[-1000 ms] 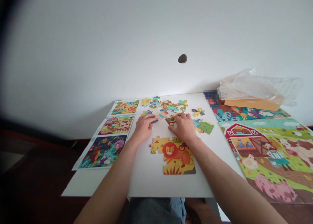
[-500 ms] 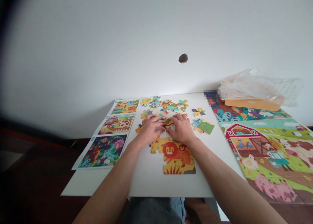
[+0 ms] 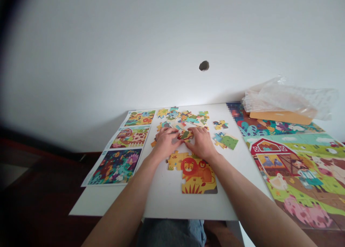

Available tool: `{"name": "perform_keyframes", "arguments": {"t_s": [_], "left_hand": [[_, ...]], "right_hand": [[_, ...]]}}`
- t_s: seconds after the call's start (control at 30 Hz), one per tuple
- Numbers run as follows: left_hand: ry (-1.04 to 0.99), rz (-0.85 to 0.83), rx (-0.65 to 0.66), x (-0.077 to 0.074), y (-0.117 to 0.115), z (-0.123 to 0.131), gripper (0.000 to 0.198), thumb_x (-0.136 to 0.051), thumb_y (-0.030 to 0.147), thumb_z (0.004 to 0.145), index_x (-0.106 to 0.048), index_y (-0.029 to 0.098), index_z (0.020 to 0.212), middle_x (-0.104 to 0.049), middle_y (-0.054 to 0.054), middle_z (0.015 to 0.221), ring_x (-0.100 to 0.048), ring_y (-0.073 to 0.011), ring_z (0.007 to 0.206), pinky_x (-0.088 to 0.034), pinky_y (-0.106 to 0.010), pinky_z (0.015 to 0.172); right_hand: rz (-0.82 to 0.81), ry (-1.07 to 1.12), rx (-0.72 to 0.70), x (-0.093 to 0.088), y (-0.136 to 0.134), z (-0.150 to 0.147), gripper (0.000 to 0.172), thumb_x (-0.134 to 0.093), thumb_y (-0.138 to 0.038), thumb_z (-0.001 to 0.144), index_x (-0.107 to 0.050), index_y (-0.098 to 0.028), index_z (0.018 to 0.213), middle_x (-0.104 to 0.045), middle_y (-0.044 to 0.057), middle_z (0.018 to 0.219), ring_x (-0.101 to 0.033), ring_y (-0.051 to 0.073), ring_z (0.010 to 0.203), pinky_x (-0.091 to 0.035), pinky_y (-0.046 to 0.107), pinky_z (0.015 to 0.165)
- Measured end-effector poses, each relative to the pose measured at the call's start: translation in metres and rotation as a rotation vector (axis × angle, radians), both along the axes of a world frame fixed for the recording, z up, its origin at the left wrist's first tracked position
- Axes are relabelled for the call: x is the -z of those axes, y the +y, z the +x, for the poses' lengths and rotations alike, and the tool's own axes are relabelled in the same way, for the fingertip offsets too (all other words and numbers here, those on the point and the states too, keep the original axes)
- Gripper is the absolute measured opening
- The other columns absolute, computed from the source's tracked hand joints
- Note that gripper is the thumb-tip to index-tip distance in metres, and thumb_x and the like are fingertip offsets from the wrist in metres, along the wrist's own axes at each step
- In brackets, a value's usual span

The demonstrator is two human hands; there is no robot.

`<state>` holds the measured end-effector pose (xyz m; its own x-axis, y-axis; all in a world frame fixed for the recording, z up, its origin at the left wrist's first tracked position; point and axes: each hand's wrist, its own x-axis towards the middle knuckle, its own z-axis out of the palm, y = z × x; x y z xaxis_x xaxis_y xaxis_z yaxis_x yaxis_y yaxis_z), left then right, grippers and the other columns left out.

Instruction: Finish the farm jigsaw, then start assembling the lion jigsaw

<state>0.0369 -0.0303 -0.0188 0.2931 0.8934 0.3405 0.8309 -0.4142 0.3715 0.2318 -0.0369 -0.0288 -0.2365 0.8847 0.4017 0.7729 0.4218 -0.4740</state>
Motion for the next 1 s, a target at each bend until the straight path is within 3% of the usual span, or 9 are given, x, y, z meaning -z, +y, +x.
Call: {"name": "perform_keyframes", "arguments": {"t_s": [0.2,0.3,0.4,0.57,0.73,0.83,1.0], "left_hand": [[-0.258,0.006,0.039,0.002,0.005,0.000,0.026,-0.067,0.030,0.086,-0.072,0.020,0.110,-0.073,-0.007,0.102,-0.060,-0.0265,0.103,-0.048,-0.040,0.092],[-0.462,-0.066,0.050,0.002,0.008,0.001,0.029,-0.065,0.020,0.086,-0.069,0.019,0.114,-0.072,-0.007,0.107,-0.067,-0.0204,0.091,-0.054,-0.033,0.083],[-0.597,-0.123,0.047,0.001,0.008,0.002,0.034,-0.062,0.014,0.085,-0.067,0.019,0.118,-0.073,-0.008,0.109,-0.069,-0.0180,0.087,-0.055,-0.029,0.077],[-0.655,-0.189,0.058,-0.005,0.006,0.001,0.026,-0.058,0.014,0.086,-0.071,0.016,0.108,-0.075,-0.008,0.103,-0.070,-0.0197,0.090,-0.056,-0.031,0.081],[-0.783,-0.250,0.113,-0.005,0.007,0.000,0.025,-0.057,0.022,0.087,-0.071,0.015,0.107,-0.075,-0.009,0.104,-0.070,-0.0199,0.092,-0.056,-0.030,0.081],[-0.820,-0.277,0.101,-0.006,0.008,0.000,0.028,-0.057,0.026,0.088,-0.071,0.014,0.109,-0.074,-0.007,0.090,-0.068,-0.0166,0.076,-0.054,-0.026,0.070],[-0.944,-0.356,0.056,-0.009,0.008,-0.001,0.033,-0.060,0.035,0.086,-0.072,0.013,0.107,-0.067,-0.003,0.071,-0.058,-0.0118,0.058,-0.049,-0.023,0.056]], "right_hand": [[0.071,0.198,-0.080,-0.006,-0.004,-0.003,0.042,-0.069,-0.032,0.080,-0.055,-0.021,0.118,-0.063,0.009,0.110,-0.059,0.024,0.100,-0.048,0.039,0.091],[0.055,0.249,-0.126,-0.008,-0.006,-0.003,0.044,-0.069,-0.034,0.080,-0.055,-0.022,0.119,-0.061,0.009,0.111,-0.059,0.022,0.095,-0.050,0.038,0.086],[0.004,0.263,-0.132,-0.007,-0.006,-0.004,0.046,-0.069,-0.036,0.081,-0.054,-0.023,0.123,-0.063,0.007,0.103,-0.059,0.020,0.087,-0.050,0.035,0.080],[-0.041,0.277,-0.052,-0.007,-0.005,-0.003,0.045,-0.061,-0.033,0.088,-0.054,-0.021,0.130,-0.065,0.002,0.084,-0.058,0.017,0.072,-0.048,0.031,0.072],[-0.047,0.264,-0.038,-0.012,-0.006,-0.004,0.020,-0.054,-0.031,0.092,-0.069,-0.019,0.100,-0.066,0.003,0.078,-0.058,0.016,0.070,-0.045,0.029,0.070],[-0.090,0.281,-0.026,-0.014,-0.008,-0.005,0.019,-0.055,-0.031,0.091,-0.069,-0.020,0.086,-0.068,0.002,0.076,-0.057,0.015,0.066,-0.043,0.027,0.066],[-0.142,0.332,0.033,-0.016,-0.010,-0.006,0.019,-0.056,-0.034,0.090,-0.069,-0.021,0.084,-0.069,0.001,0.073,-0.057,0.014,0.062,-0.041,0.026,0.062]]}}
